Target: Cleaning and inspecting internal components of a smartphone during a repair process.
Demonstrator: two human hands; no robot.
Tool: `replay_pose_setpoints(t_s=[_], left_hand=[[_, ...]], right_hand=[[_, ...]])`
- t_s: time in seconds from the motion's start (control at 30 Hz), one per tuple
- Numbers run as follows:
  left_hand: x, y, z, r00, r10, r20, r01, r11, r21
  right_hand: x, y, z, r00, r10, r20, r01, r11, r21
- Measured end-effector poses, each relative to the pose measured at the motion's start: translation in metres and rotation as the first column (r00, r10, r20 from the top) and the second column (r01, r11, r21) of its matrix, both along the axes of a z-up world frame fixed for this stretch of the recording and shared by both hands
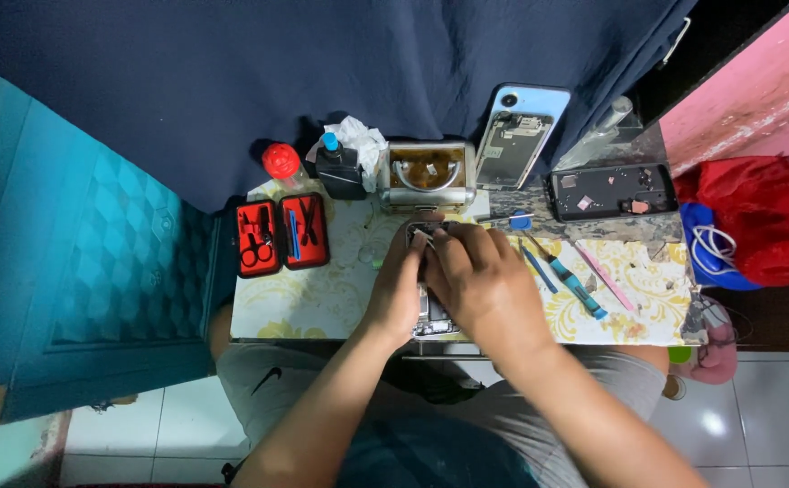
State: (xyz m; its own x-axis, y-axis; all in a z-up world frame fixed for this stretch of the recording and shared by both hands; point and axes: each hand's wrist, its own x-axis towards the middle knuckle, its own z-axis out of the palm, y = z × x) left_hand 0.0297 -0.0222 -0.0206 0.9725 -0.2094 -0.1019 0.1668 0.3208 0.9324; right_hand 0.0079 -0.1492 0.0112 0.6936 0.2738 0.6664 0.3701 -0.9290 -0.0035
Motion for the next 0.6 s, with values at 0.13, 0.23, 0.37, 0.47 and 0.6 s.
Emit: replay_pose_setpoints(t_s=[0.13, 0.23, 0.37, 0.47, 0.6], left_hand=[[-0.003, 0.0, 0.042, 1.0, -0.021, 0.009, 0.019, 0.969, 0.248], [-0.002, 0.003, 0.057, 0.998, -0.067, -0.016, 0.067, 0.905, 0.421], [-0.008, 0.003, 0.068, 0.999, -0.017, -0.044, 0.034, 0.911, 0.412], [-0.012, -0.001, 0.077, 0.997, -0.003, -0.079, 0.034, 0.914, 0.403], [-0.012, -0.005, 0.086, 0.994, 0.011, -0.113, 0.035, 0.919, 0.394]], right_hand=[[0.011, -0.025, 0.027, 0.984, 0.16, 0.077, -0.143, 0.972, -0.189], [0.028, -0.039, 0.039, 0.941, 0.302, 0.152, -0.25, 0.925, -0.286], [0.051, -0.058, 0.032, 0.867, 0.491, 0.088, -0.432, 0.827, -0.361], [0.067, -0.071, 0.027, 0.797, 0.596, 0.096, -0.517, 0.756, -0.4], [0.086, -0.085, 0.027, 0.695, 0.714, 0.088, -0.627, 0.661, -0.413]])
